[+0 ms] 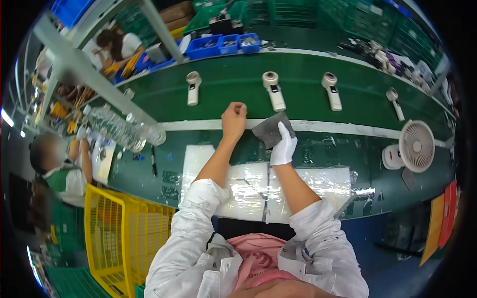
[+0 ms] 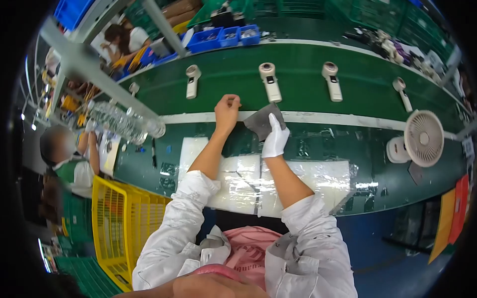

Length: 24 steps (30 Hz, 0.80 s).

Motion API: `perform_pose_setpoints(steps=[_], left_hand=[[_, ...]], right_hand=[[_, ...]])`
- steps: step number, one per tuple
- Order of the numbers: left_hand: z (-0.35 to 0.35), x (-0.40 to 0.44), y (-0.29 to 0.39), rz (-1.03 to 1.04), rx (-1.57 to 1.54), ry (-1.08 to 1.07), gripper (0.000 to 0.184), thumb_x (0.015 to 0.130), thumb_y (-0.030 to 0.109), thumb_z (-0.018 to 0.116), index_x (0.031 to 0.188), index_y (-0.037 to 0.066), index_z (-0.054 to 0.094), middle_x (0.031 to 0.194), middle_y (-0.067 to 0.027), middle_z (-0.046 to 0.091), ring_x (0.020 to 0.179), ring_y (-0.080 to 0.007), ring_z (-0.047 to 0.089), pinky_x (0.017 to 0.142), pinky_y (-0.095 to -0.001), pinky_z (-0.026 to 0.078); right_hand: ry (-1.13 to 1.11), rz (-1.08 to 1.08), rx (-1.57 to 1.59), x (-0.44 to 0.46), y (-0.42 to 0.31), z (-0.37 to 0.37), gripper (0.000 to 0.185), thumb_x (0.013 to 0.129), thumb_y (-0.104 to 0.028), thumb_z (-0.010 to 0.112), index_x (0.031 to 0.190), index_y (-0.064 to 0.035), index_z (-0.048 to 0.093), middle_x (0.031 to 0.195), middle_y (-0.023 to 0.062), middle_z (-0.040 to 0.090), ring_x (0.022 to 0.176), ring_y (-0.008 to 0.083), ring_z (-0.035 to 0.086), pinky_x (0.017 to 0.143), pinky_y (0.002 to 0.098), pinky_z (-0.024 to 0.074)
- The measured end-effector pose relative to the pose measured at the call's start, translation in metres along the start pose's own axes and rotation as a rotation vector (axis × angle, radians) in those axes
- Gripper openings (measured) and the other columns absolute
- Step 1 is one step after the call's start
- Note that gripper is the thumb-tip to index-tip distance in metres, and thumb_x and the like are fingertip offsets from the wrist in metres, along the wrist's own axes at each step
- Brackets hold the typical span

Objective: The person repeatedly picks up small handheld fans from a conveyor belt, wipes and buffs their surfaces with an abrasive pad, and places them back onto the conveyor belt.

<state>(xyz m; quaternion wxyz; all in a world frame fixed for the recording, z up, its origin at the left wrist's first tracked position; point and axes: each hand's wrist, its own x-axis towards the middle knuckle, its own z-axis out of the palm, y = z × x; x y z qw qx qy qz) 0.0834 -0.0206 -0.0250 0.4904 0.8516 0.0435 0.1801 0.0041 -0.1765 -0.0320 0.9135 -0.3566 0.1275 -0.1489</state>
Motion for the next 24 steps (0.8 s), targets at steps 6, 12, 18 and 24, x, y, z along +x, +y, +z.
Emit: perform_pose_setpoints(steps=[6, 12, 18, 24], left_hand=[[0.099, 0.042, 0.065, -0.205, 0.3, -0.167, 0.083, 0.081, 0.057, 0.076, 0.127, -0.01, 0.056, 0.116, -0.0231, 0.07, 0.111, -0.04, 0.068, 0.095, -0.0446, 0.052], [0.104, 0.078, 0.036, -0.082, 0.219, -0.253, 0.068, 0.083, 0.036, 0.077, 0.127, -0.01, 0.052, 0.125, -0.0237, 0.066, 0.103, -0.0356, 0.07, 0.087, -0.0454, 0.056], [0.016, 0.011, 0.063, -0.126, -0.691, -0.51, 0.062, 0.097, 0.013, 0.064, 0.149, 0.006, 0.031, 0.11, -0.0147, 0.065, 0.078, -0.0251, 0.068, 0.061, -0.037, 0.054], [-0.041, -0.065, 0.052, -0.366, -1.035, -0.566, 0.064, 0.105, 0.018, 0.052, 0.16, 0.026, 0.02, 0.104, -0.0153, 0.056, 0.07, -0.0237, 0.06, 0.054, -0.036, 0.05]], right_hand=[[0.186, -0.22, -0.102, 0.013, -0.02, -0.009, 0.037, 0.1, -0.023, 0.066, 0.114, 0.0112, 0.067, 0.105, 0.0101, 0.07, 0.093, 0.0168, 0.064, 0.086, 0.0314, 0.0517], [0.27, -0.137, 0.103, 0.041, -0.036, -0.021, 0.038, 0.099, -0.022, 0.067, 0.12, 0.0096, 0.065, 0.115, 0.0115, 0.068, 0.099, 0.0187, 0.064, 0.089, 0.0327, 0.051], [0.249, 0.006, 0.321, 0.053, -0.039, -0.02, 0.035, 0.096, -0.018, 0.072, 0.124, 0.0022, 0.064, 0.118, 0.0084, 0.067, 0.103, 0.0192, 0.064, 0.09, 0.0343, 0.0513], [0.079, -0.066, 0.133, 0.038, -0.032, -0.009, 0.034, 0.097, -0.02, 0.071, 0.121, 0.0027, 0.067, 0.116, 0.0068, 0.068, 0.101, 0.0149, 0.064, 0.089, 0.0303, 0.0508]])
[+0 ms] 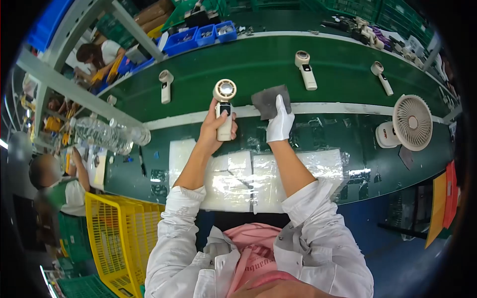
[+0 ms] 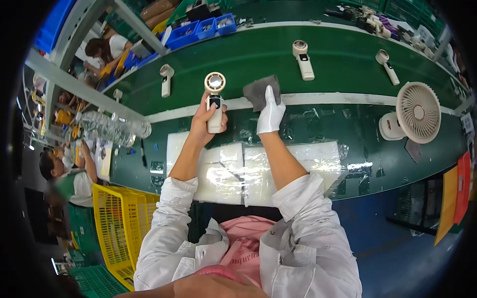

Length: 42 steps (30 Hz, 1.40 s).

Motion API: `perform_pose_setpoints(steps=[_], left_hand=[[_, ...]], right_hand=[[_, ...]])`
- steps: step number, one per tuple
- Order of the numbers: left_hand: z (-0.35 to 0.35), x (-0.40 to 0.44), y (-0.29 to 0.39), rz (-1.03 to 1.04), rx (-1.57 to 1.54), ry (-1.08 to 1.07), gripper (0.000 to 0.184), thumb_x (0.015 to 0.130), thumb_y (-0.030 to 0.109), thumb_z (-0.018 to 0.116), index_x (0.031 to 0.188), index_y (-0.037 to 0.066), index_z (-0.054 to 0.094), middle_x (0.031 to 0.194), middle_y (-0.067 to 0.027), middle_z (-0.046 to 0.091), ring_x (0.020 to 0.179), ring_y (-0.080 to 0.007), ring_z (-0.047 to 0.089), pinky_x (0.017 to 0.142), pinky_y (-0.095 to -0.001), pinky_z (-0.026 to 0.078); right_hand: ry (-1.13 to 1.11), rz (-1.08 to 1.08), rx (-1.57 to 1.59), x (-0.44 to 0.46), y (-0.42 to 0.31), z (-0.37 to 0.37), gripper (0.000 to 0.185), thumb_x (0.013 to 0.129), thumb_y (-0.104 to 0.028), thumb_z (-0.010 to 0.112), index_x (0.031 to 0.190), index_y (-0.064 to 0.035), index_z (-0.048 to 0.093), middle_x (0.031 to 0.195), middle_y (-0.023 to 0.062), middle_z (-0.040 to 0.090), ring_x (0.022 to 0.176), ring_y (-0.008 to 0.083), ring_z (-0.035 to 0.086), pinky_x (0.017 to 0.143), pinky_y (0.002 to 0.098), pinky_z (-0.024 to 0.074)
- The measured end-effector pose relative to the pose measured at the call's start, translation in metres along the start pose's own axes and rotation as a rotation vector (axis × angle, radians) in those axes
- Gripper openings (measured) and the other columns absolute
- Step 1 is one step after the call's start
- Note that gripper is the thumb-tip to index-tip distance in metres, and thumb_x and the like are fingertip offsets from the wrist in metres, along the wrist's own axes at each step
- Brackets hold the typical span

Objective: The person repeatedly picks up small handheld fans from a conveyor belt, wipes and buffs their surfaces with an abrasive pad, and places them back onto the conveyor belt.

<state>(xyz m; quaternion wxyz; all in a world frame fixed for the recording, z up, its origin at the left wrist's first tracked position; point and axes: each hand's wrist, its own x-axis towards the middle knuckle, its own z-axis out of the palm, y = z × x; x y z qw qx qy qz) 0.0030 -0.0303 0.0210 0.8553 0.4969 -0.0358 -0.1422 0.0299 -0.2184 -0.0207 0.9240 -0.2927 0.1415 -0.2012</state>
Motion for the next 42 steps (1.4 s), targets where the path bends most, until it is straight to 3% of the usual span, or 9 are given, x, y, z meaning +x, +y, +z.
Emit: perform_pose_setpoints(steps=[6, 10, 14, 26, 28, 30, 31, 37, 42], left_hand=[[0.002, -0.031, -0.01, -0.133, 0.032, -0.141, 0.082, 0.102, 0.016, 0.06, 0.164, 0.027, 0.008, 0.096, -0.0159, 0.061, 0.06, -0.0213, 0.058, 0.047, -0.0341, 0.047], [0.024, -0.042, -0.013, -0.11, 0.103, -0.126, 0.094, 0.097, 0.004, 0.063, 0.165, 0.022, 0.002, 0.091, -0.0104, 0.06, 0.06, -0.0165, 0.056, 0.047, -0.0323, 0.047], [0.02, -0.038, -0.012, -0.001, 0.182, -0.074, 0.099, 0.092, -0.005, 0.062, 0.165, 0.019, 0.001, 0.087, -0.0078, 0.059, 0.059, -0.0146, 0.056, 0.046, -0.0306, 0.047], [-0.008, -0.032, -0.002, 0.052, 0.226, 0.004, 0.103, 0.088, -0.013, 0.06, 0.166, 0.019, 0.001, 0.095, -0.0097, 0.061, 0.061, -0.0147, 0.054, 0.048, -0.0299, 0.044], [-0.008, -0.03, 0.003, 0.028, 0.261, 0.013, 0.103, 0.089, -0.011, 0.062, 0.166, 0.017, 0.0, 0.087, -0.0088, 0.061, 0.061, -0.0134, 0.055, 0.049, -0.0307, 0.046], [-0.007, -0.032, 0.003, 0.006, 0.241, 0.002, 0.102, 0.089, -0.01, 0.062, 0.166, 0.017, 0.001, 0.088, -0.009, 0.061, 0.061, -0.0133, 0.056, 0.049, -0.0316, 0.046], [-0.005, -0.032, 0.003, -0.016, 0.218, 0.003, 0.099, 0.089, -0.007, 0.064, 0.165, 0.014, 0.003, 0.09, -0.0082, 0.061, 0.061, -0.0128, 0.056, 0.05, -0.0319, 0.047], [0.0, -0.028, -0.006, 0.047, 0.19, -0.098, 0.101, 0.087, -0.003, 0.07, 0.165, 0.013, 0.008, 0.102, -0.01, 0.062, 0.065, -0.014, 0.057, 0.052, -0.0299, 0.049], [0.008, -0.036, -0.009, 0.057, 0.588, 0.0, 0.103, 0.078, -0.005, 0.078, 0.163, 0.009, 0.022, 0.105, -0.0092, 0.065, 0.077, -0.0115, 0.061, 0.061, -0.0261, 0.05]], right_hand=[[-0.285, -0.26, -0.509, -0.043, -0.007, 0.013, 0.034, 0.104, -0.019, 0.062, 0.125, 0.007, 0.065, 0.12, 0.0095, 0.07, 0.106, 0.0141, 0.064, 0.094, 0.0312, 0.0508], [-0.683, -0.934, -0.919, -0.05, -0.011, 0.019, 0.043, 0.089, 0.003, 0.064, 0.132, -0.0034, 0.065, 0.138, 0.0186, 0.063, 0.137, 0.0363, 0.053, 0.112, 0.0418, 0.0437], [-0.838, -0.997, -1.052, -0.056, -0.009, 0.023, 0.048, 0.085, 0.003, 0.066, 0.132, -0.0047, 0.065, 0.143, 0.018, 0.06, 0.139, 0.0373, 0.05, 0.116, 0.0487, 0.0392], [-1.106, -0.401, -0.726, -0.063, -0.016, 0.028, 0.029, 0.087, -0.005, 0.058, 0.109, 0.0073, 0.072, 0.109, 0.0161, 0.075, 0.102, 0.0302, 0.071, 0.097, 0.0409, 0.0532], [-0.872, 0.236, -0.484, -0.075, -0.028, 0.028, 0.029, 0.09, -0.005, 0.054, 0.109, 0.0106, 0.069, 0.104, 0.0154, 0.074, 0.097, 0.0272, 0.071, 0.092, 0.0379, 0.0549], [-0.796, 0.4, -0.201, -0.071, -0.033, 0.03, 0.028, 0.092, -0.007, 0.05, 0.104, 0.0104, 0.069, 0.099, 0.0162, 0.073, 0.093, 0.026, 0.071, 0.089, 0.0364, 0.0551], [-0.699, 0.143, -0.337, -0.057, -0.015, 0.017, 0.027, 0.093, -0.008, 0.049, 0.102, 0.0078, 0.068, 0.1, 0.0181, 0.071, 0.095, 0.0287, 0.07, 0.094, 0.0392, 0.054], [-0.383, 0.398, 0.374, -0.022, -0.021, -0.001, 0.034, 0.096, -0.012, 0.049, 0.126, 0.0025, 0.058, 0.123, 0.0193, 0.066, 0.117, 0.0326, 0.063, 0.106, 0.0436, 0.0473], [-0.225, -0.053, -0.17, -0.024, -0.026, 0.018, 0.027, 0.1, -0.012, 0.052, 0.123, -0.0002, 0.063, 0.123, 0.0158, 0.068, 0.118, 0.032, 0.063, 0.107, 0.0444, 0.0474]])
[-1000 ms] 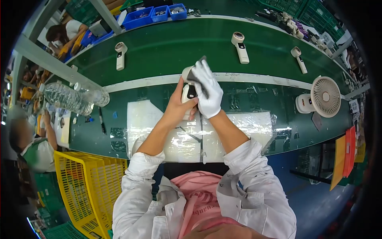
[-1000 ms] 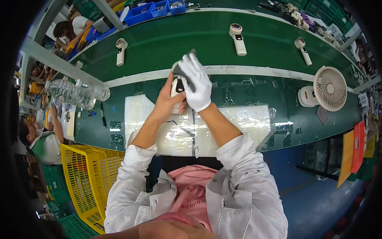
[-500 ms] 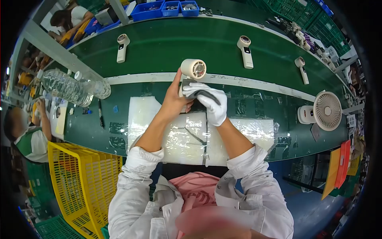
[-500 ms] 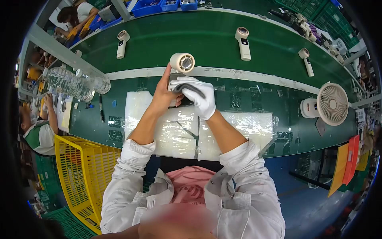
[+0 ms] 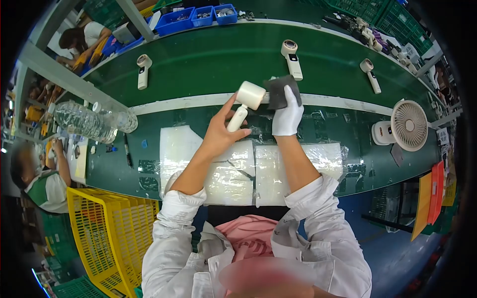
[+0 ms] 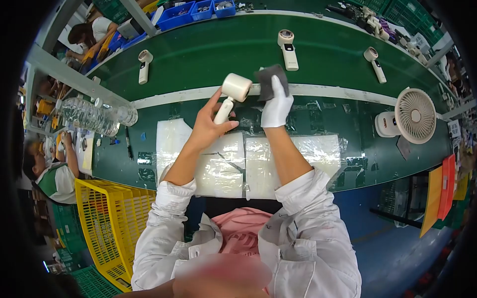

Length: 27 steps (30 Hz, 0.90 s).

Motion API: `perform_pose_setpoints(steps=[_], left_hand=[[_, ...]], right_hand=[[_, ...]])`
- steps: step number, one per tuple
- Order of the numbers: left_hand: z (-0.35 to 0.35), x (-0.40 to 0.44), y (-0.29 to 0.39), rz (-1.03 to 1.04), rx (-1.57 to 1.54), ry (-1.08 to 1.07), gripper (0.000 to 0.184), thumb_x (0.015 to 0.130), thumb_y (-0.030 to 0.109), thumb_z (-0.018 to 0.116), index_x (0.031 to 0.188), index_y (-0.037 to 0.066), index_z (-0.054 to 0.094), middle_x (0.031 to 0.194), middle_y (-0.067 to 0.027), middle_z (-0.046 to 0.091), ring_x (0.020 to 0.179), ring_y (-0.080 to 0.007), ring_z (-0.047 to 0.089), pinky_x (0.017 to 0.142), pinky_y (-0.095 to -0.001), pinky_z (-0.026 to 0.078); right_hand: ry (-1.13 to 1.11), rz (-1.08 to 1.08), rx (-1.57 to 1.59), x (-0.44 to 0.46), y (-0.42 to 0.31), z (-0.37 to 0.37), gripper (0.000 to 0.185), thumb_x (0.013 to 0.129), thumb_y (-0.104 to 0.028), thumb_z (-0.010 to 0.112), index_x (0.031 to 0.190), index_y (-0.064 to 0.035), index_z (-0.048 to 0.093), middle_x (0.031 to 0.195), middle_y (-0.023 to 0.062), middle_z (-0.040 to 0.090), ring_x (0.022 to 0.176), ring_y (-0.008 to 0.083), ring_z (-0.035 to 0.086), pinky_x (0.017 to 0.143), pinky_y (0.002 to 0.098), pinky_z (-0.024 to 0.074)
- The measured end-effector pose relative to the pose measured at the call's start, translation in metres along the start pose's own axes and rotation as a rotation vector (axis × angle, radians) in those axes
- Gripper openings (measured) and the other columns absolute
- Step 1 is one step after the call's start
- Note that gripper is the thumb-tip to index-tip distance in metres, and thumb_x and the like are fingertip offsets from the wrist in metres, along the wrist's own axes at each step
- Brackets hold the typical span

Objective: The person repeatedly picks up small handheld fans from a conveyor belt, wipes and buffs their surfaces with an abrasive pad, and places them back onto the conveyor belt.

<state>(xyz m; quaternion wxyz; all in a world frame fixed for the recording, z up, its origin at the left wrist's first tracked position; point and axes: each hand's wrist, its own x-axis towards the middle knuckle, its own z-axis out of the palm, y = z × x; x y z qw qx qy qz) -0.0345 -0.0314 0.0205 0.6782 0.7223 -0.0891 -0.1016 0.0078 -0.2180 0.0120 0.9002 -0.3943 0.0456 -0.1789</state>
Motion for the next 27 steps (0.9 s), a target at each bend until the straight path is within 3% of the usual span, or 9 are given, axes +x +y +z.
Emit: perform_pose_setpoints(steps=[2, 3, 6, 10, 11, 14, 18, 23, 27], left_hand=[[0.006, 0.0, 0.002, -0.011, 0.116, 0.014, 0.102, 0.074, -0.002, 0.082, 0.161, 0.005, 0.028, 0.105, -0.0084, 0.067, 0.091, -0.0143, 0.064, 0.081, -0.0312, 0.054], [0.009, -0.001, 0.002, -0.059, 0.069, 0.035, 0.099, 0.073, -0.001, 0.082, 0.159, 0.005, 0.034, 0.106, -0.0098, 0.068, 0.098, -0.0167, 0.065, 0.094, -0.0314, 0.051], [0.005, 0.004, -0.006, -0.037, 0.111, 0.04, 0.097, 0.074, 0.0, 0.082, 0.159, 0.007, 0.036, 0.111, -0.012, 0.069, 0.099, -0.0183, 0.065, 0.092, -0.0315, 0.051], [0.003, 0.003, -0.016, 0.124, 0.219, 0.081, 0.086, 0.074, -0.007, 0.078, 0.153, 0.0, 0.043, 0.109, -0.0094, 0.067, 0.09, -0.0143, 0.065, 0.079, -0.028, 0.055], [0.004, -0.001, -0.002, 0.03, 0.207, 0.056, 0.091, 0.075, -0.008, 0.077, 0.157, 0.007, 0.04, 0.11, -0.0096, 0.067, 0.1, -0.0158, 0.064, 0.093, -0.0298, 0.051], [0.0, -0.002, -0.008, 0.072, 0.216, 0.007, 0.096, 0.076, -0.008, 0.077, 0.16, 0.018, 0.037, 0.11, -0.0092, 0.067, 0.1, -0.0145, 0.063, 0.092, -0.0286, 0.051], [0.001, 0.001, -0.007, 0.091, 0.191, -0.013, 0.096, 0.077, -0.008, 0.077, 0.16, 0.021, 0.037, 0.111, -0.0086, 0.066, 0.098, -0.0128, 0.062, 0.087, -0.0275, 0.052], [0.005, -0.001, 0.012, 0.044, 0.03, 0.107, 0.09, 0.081, -0.004, 0.078, 0.159, 0.005, 0.034, 0.107, -0.0071, 0.063, 0.09, -0.0119, 0.062, 0.077, -0.0282, 0.052], [0.006, 0.007, 0.002, 0.072, -0.147, 0.297, 0.085, 0.087, 0.005, 0.078, 0.158, -0.001, 0.032, 0.104, -0.0066, 0.059, 0.085, -0.0115, 0.06, 0.075, -0.0283, 0.051]], right_hand=[[-0.156, -0.349, -0.615, -0.019, -0.01, 0.01, 0.023, 0.098, -0.008, 0.056, 0.116, -0.0026, 0.068, 0.12, 0.0135, 0.07, 0.116, 0.0327, 0.065, 0.104, 0.045, 0.0491], [-0.402, -0.824, -0.833, -0.012, -0.011, 0.013, 0.022, 0.088, -0.004, 0.063, 0.108, -0.0051, 0.072, 0.117, 0.0127, 0.072, 0.11, 0.0352, 0.067, 0.101, 0.0461, 0.0504], [-0.79, -0.995, -1.241, -0.021, -0.014, 0.026, 0.037, 0.072, -0.004, 0.07, 0.109, -0.0064, 0.071, 0.118, 0.0128, 0.071, 0.113, 0.037, 0.064, 0.105, 0.047, 0.0483], [-0.647, -0.902, -0.962, -0.003, 0.0, 0.013, 0.03, 0.083, -0.004, 0.069, 0.112, -0.0061, 0.071, 0.121, 0.0128, 0.07, 0.117, 0.0342, 0.064, 0.105, 0.0451, 0.0491], [-0.54, -0.6, -0.749, -0.007, 0.007, 0.013, 0.021, 0.093, -0.005, 0.063, 0.112, -0.0044, 0.071, 0.121, 0.0118, 0.071, 0.117, 0.0295, 0.065, 0.102, 0.0419, 0.0519], [-0.296, 0.344, 0.064, 0.002, 0.011, 0.001, 0.029, 0.099, -0.013, 0.056, 0.126, -0.0029, 0.063, 0.126, 0.01, 0.068, 0.114, 0.0259, 0.067, 0.097, 0.0411, 0.0542], [-0.174, 0.665, 0.564, -0.005, 0.013, -0.002, 0.032, 0.099, -0.017, 0.057, 0.126, -0.0002, 0.06, 0.125, 0.0132, 0.067, 0.118, 0.0277, 0.064, 0.097, 0.0424, 0.054], [-0.283, 0.373, 0.196, -0.008, 0.035, -0.005, 0.032, 0.1, -0.013, 0.058, 0.129, 0.0005, 0.06, 0.126, 0.0129, 0.066, 0.118, 0.023, 0.063, 0.102, 0.0375, 0.0509], [-0.094, 0.121, 0.096, -0.022, 0.03, 0.012, 0.038, 0.104, -0.018, 0.058, 0.13, 0.0092, 0.06, 0.129, 0.0136, 0.066, 0.117, 0.0196, 0.063, 0.105, 0.0322, 0.0467]])
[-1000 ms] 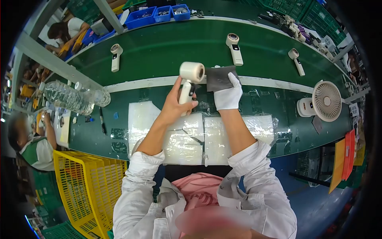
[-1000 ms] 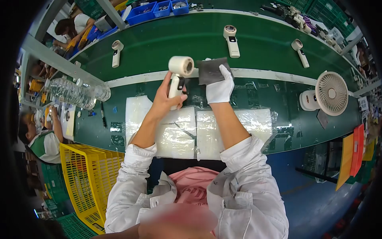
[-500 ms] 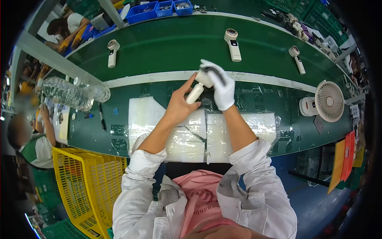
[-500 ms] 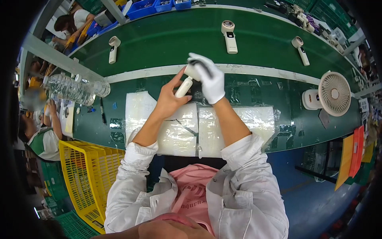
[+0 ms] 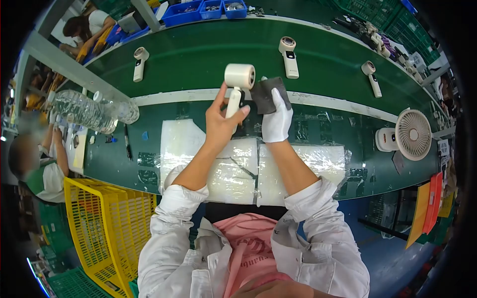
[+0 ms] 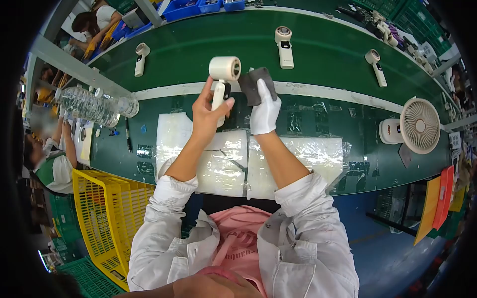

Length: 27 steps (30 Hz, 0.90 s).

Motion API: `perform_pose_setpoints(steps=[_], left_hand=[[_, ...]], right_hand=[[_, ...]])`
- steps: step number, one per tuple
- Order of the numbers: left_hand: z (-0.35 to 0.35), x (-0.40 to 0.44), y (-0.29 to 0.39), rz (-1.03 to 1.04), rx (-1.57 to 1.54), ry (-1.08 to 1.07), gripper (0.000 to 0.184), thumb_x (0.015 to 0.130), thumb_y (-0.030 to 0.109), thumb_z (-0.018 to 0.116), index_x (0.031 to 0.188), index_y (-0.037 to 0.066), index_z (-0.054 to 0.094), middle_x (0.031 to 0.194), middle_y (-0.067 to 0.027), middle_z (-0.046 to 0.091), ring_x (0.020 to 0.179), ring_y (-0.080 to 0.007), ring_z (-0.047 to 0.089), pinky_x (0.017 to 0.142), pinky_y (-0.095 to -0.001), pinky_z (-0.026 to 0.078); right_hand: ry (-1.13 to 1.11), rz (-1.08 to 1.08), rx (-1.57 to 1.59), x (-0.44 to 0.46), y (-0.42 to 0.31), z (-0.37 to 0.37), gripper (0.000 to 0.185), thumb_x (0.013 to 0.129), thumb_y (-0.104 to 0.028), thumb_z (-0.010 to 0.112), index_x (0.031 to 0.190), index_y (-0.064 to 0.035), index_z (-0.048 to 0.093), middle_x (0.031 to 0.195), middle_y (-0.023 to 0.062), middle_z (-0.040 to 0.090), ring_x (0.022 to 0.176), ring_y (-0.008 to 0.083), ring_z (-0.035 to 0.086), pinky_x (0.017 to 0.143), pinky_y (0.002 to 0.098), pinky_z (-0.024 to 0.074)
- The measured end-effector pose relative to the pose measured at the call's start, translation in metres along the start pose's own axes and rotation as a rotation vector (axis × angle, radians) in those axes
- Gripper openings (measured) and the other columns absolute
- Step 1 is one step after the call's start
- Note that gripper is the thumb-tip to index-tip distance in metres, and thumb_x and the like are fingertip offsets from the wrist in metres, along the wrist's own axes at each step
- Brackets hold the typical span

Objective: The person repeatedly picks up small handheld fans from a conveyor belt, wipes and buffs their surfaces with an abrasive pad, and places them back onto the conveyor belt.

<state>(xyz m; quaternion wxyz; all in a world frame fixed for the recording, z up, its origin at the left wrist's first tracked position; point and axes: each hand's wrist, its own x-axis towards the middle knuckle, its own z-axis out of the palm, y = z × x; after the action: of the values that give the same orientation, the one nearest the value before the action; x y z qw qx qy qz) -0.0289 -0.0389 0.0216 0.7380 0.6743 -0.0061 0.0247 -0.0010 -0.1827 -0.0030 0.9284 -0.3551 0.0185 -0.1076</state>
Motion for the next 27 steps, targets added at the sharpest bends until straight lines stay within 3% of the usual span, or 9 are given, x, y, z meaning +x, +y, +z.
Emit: perform_pose_setpoints(steps=[4, 6, 10, 15, 18, 20, 22, 25, 27], left_hand=[[0.006, 0.005, -0.023, 0.029, -0.314, 0.044, 0.076, 0.097, 0.01, 0.069, 0.16, 0.002, 0.028, 0.108, -0.006, 0.06, 0.096, -0.012, 0.06, 0.087, -0.0279, 0.05], [0.009, 0.004, -0.025, 0.007, -0.579, 0.036, 0.06, 0.106, 0.011, 0.047, 0.162, 0.007, 0.025, 0.133, -0.0095, 0.058, 0.119, -0.0183, 0.059, 0.105, -0.0362, 0.048], [0.007, 0.005, -0.007, 0.066, -0.761, 0.09, 0.054, 0.109, 0.026, 0.043, 0.159, 0.008, 0.031, 0.136, -0.0065, 0.058, 0.122, -0.0189, 0.058, 0.111, -0.039, 0.044], [-0.032, 0.028, -0.02, 0.062, -0.663, 0.229, 0.058, 0.105, 0.023, 0.054, 0.158, 0.011, 0.033, 0.125, -0.0065, 0.062, 0.103, -0.0187, 0.065, 0.088, -0.0356, 0.056], [-0.041, 0.031, -0.005, 0.076, -0.681, 0.353, 0.065, 0.097, 0.003, 0.064, 0.156, 0.008, 0.038, 0.114, -0.0031, 0.063, 0.094, -0.0114, 0.062, 0.08, -0.0288, 0.054], [-0.048, 0.038, -0.019, 0.156, -0.814, 0.231, 0.062, 0.093, -0.001, 0.065, 0.151, 0.01, 0.046, 0.108, -0.0031, 0.065, 0.091, -0.0127, 0.065, 0.078, -0.0299, 0.056], [-0.041, 0.038, -0.02, 0.078, -0.754, 0.26, 0.052, 0.094, -0.001, 0.064, 0.144, 0.006, 0.053, 0.111, -0.0051, 0.066, 0.095, -0.0155, 0.067, 0.081, -0.0323, 0.057], [-0.023, 0.03, -0.017, 0.065, -0.785, 0.12, 0.044, 0.099, 0.003, 0.059, 0.142, 0.001, 0.052, 0.112, -0.0073, 0.067, 0.097, -0.0154, 0.068, 0.086, -0.0317, 0.056], [-0.006, 0.03, -0.031, 0.095, -0.69, 0.11, 0.047, 0.102, 0.01, 0.058, 0.145, -0.004, 0.047, 0.118, -0.006, 0.067, 0.1, -0.0089, 0.062, 0.09, -0.0247, 0.051]], right_hand=[[-0.177, -0.161, -0.533, -0.035, 0.008, 0.017, 0.039, 0.105, -0.015, 0.056, 0.138, 0.0063, 0.058, 0.142, 0.0141, 0.06, 0.123, 0.0168, 0.06, 0.106, 0.0306, 0.0455], [-0.267, -0.284, -0.626, -0.04, 0.021, 0.022, 0.04, 0.102, -0.01, 0.06, 0.141, -0.0002, 0.058, 0.152, 0.0142, 0.053, 0.13, 0.0228, 0.059, 0.107, 0.0318, 0.046], [-0.547, -0.574, -0.961, -0.033, 0.015, 0.024, 0.053, 0.092, -0.003, 0.066, 0.144, -0.0077, 0.056, 0.154, 0.0182, 0.048, 0.139, 0.0347, 0.051, 0.111, 0.0393, 0.0457], [-0.816, -0.53, -1.087, -0.047, 0.007, 0.027, 0.047, 0.089, -0.003, 0.069, 0.135, -0.0071, 0.064, 0.144, 0.0174, 0.058, 0.138, 0.0333, 0.052, 0.111, 0.0395, 0.0462], [-0.47, 0.138, -0.825, -0.052, 0.003, 0.013, 0.025, 0.09, -0.009, 0.071, 0.115, -0.0056, 0.075, 0.101, 0.0137, 0.076, 0.084, 0.0247, 0.074, 0.08, 0.0343, 0.0571], [-0.133, 0.004, -0.608, -0.031, 0.031, -0.013, 0.017, 0.094, -0.01, 0.068, 0.107, -0.0015, 0.075, 0.085, 0.0078, 0.074, 0.068, 0.0166, 0.066, 0.065, 0.0342, 0.054], [-0.089, -0.186, -0.665, -0.021, 0.031, -0.004, 0.025, 0.102, -0.007, 0.055, 0.118, 0.0065, 0.069, 0.115, 0.0141, 0.072, 0.102, 0.0179, 0.068, 0.093, 0.0346, 0.0545], [-0.178, -0.413, -0.89, -0.002, 0.052, -0.027, 0.029, 0.105, -0.003, 0.049, 0.129, 0.004, 0.063, 0.125, 0.0148, 0.068, 0.109, 0.02, 0.066, 0.097, 0.0362, 0.0541], [0.019, 0.09, -0.228, -0.02, 0.03, 0.02, 0.034, 0.106, -0.014, 0.052, 0.133, 0.0049, 0.06, 0.127, 0.0142, 0.066, 0.112, 0.0197, 0.064, 0.095, 0.0335, 0.0536]])
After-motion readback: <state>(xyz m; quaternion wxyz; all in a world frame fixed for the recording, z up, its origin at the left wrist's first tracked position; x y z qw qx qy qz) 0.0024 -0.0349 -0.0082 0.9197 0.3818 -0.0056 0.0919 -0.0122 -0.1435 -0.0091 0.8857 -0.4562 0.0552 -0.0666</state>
